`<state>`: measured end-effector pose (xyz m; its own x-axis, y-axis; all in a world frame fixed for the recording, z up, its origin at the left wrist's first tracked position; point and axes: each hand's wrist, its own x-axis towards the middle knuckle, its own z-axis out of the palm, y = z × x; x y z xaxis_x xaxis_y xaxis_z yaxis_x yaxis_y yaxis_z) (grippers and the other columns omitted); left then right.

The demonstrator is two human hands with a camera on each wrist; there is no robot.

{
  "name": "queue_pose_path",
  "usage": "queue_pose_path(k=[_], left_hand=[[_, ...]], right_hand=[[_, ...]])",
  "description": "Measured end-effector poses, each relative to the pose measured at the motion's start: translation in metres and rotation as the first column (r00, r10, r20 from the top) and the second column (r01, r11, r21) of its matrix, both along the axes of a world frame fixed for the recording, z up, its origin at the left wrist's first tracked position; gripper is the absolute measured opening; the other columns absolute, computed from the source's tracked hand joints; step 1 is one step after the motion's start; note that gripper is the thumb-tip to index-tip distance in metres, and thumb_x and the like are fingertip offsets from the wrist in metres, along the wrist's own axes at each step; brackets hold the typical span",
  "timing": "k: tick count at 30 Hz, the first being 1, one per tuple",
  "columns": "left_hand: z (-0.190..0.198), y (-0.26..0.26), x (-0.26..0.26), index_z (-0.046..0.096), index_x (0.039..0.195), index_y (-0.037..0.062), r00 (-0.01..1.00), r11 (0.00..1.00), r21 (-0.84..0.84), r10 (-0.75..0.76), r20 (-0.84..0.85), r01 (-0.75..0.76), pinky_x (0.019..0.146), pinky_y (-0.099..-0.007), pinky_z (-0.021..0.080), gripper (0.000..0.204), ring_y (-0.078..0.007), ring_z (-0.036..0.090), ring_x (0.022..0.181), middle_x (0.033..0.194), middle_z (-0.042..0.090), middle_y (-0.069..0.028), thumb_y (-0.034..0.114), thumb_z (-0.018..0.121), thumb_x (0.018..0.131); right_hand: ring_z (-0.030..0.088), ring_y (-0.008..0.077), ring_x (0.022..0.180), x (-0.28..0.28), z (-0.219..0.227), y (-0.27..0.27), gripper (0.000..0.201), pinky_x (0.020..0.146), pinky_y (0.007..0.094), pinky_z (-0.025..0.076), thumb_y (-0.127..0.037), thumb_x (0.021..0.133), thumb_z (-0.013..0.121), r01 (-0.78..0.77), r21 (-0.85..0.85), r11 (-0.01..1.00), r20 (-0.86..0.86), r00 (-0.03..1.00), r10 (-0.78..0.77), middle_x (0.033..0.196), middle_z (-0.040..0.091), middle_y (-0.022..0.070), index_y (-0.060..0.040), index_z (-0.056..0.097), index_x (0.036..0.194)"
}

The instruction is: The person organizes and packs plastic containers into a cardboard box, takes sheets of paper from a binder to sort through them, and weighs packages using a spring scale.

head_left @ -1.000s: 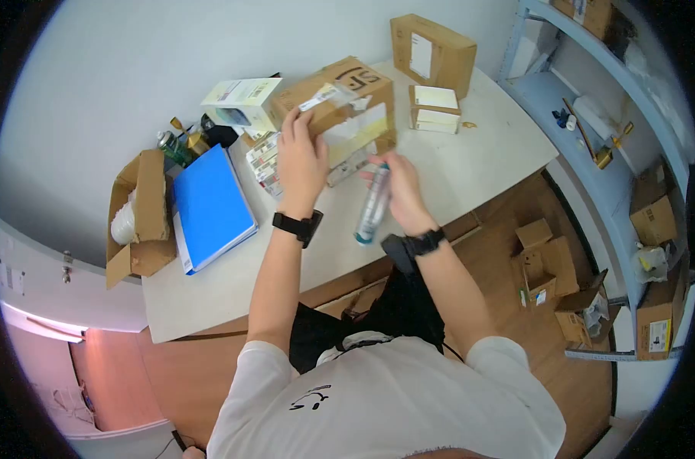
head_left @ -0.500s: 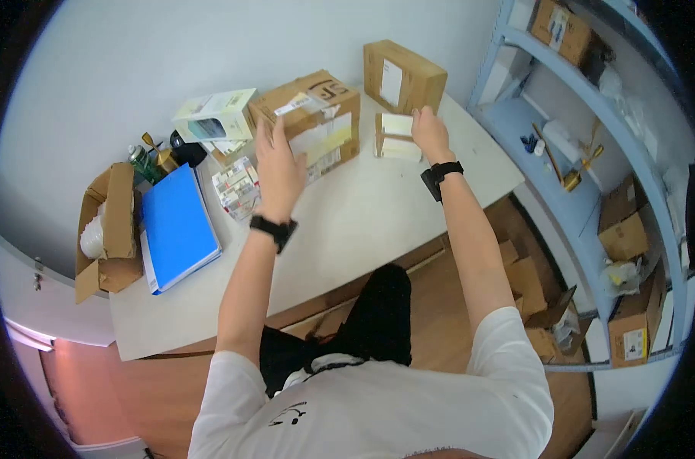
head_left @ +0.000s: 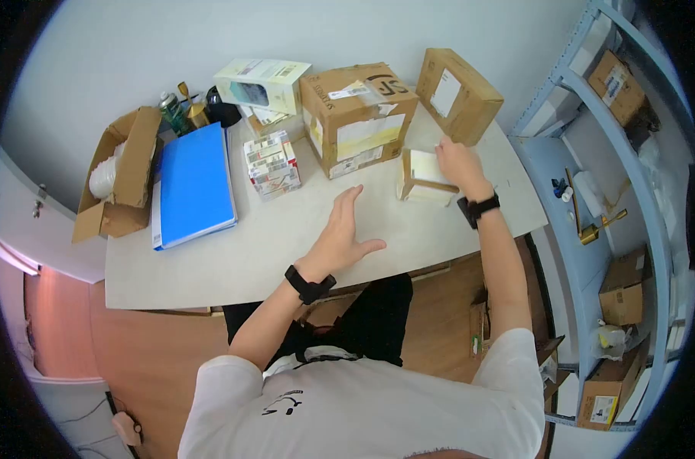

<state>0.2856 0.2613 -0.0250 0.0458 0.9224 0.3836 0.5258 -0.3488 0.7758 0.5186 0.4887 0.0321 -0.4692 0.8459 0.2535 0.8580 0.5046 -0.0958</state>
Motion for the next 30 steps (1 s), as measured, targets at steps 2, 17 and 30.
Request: queue_pose_path(k=[2, 17, 30], left_hand=[[-0.005, -0.005, -0.007, 0.018, 0.154, -0.0028, 1.000, 1.000, -0.003, -0.007, 0.021, 0.008, 0.120, -0.0491, 0.030, 0.121, -0.0430, 0.032, 0.144, 0.155, 0.027, -0.0286, 0.031, 0.094, 0.067], [0.027, -0.109, -0.069, 0.041, 0.146, 0.0062, 0.945, 0.980, -0.057, 0.166, -0.282, -0.189, 0.112, -0.0435, 0.039, 0.097, -0.0380, 0.047, 0.130, 0.134, 0.049, -0.0196, 0.014, 0.090, 0.062], [0.015, -0.140, -0.096, 0.039, 0.143, 0.0056, 0.931, 0.972, -0.090, 0.232, 0.282, -0.215, 0.113, -0.0413, 0.036, 0.096, -0.0326, 0.045, 0.132, 0.141, 0.043, -0.0169, 0.016, 0.091, 0.064]], right_hand=[[0.068, 0.0452, 0.081, -0.014, 0.006, -0.041, 0.024, 0.072, 0.0570, 0.052, -0.025, 0.101, 0.051, -0.044, -0.044, 0.998, 0.001, 0.999, 0.044, 0.084, 0.069, 0.0255, -0.0025, 0.059, 0.099], [0.058, 0.0118, 0.062, -0.086, 0.007, -0.202, 0.017, 0.059, 0.0274, 0.047, -0.017, 0.105, 0.050, -0.496, -0.380, 0.781, -0.911, 0.346, -0.224, 0.080, 0.065, 0.0050, -0.0036, 0.055, 0.096], [0.057, 0.0161, 0.072, -0.111, -0.009, -0.279, 0.015, 0.066, 0.0293, 0.046, -0.010, 0.101, 0.061, -0.468, -0.221, 0.856, -0.910, 0.415, -0.007, 0.081, 0.059, 0.0090, 0.0005, 0.057, 0.091]])
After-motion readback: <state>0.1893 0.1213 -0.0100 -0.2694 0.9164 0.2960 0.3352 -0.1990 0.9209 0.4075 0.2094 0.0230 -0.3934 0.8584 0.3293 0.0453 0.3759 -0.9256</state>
